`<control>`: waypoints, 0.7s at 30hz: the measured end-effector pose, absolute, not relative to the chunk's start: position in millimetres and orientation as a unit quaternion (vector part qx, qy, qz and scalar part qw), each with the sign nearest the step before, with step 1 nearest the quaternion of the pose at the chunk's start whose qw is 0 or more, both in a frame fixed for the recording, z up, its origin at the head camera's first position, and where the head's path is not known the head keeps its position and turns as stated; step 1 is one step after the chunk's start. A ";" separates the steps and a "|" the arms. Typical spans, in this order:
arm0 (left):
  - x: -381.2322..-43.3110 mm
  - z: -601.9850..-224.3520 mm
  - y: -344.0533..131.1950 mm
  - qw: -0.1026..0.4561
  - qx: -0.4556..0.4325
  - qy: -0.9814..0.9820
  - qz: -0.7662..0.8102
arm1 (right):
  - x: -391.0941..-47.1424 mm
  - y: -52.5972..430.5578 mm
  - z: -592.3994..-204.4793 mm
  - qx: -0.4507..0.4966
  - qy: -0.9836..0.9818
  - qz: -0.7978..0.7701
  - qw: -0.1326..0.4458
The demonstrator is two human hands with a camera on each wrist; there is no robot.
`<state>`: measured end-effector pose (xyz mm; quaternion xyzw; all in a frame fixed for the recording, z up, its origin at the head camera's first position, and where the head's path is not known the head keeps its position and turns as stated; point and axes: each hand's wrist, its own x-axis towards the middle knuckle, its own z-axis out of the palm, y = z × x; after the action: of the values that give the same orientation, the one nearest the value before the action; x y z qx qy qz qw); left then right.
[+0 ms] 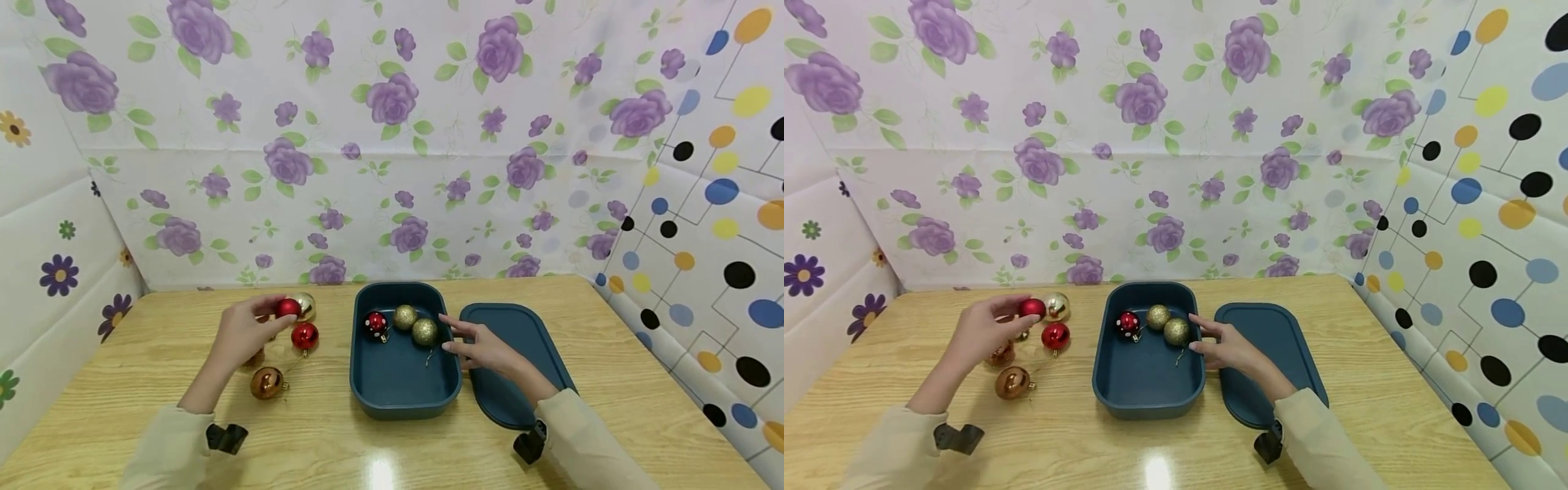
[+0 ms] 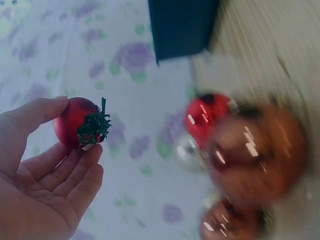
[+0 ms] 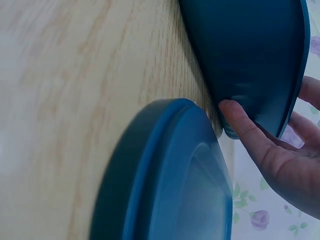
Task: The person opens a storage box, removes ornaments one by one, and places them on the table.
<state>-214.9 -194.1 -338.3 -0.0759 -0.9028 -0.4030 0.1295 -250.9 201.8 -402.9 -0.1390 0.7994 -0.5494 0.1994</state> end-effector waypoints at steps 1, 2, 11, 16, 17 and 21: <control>-215.7 -339.6 -199.9 0.130 -0.067 -0.905 -0.400 | -250.9 201.7 -403.0 -0.139 0.800 -0.549 0.199; -216.5 -341.2 -205.7 0.130 -0.058 -0.906 -0.398 | -250.9 201.7 -403.2 -0.140 0.800 -0.549 0.200; -224.2 -359.5 -249.6 0.127 0.000 -0.918 -0.376 | -250.7 202.2 -403.8 -0.137 0.802 -0.548 0.196; -227.2 -367.9 -264.3 0.118 0.025 -0.919 -0.376 | -251.4 202.5 -404.0 -0.138 0.800 -0.550 0.198; -227.7 -369.5 -266.5 0.115 0.028 -0.919 -0.376 | -251.4 202.5 -404.1 -0.138 0.799 -0.550 0.198; -230.2 -375.2 -273.0 0.100 0.038 -0.920 -0.378 | -251.6 202.7 -404.3 -0.138 0.799 -0.551 0.198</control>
<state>-230.2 -273.0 -375.2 0.0380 -0.9197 -0.3777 0.1000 -251.6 202.7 -404.3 -0.1380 0.7988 -0.5509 0.1983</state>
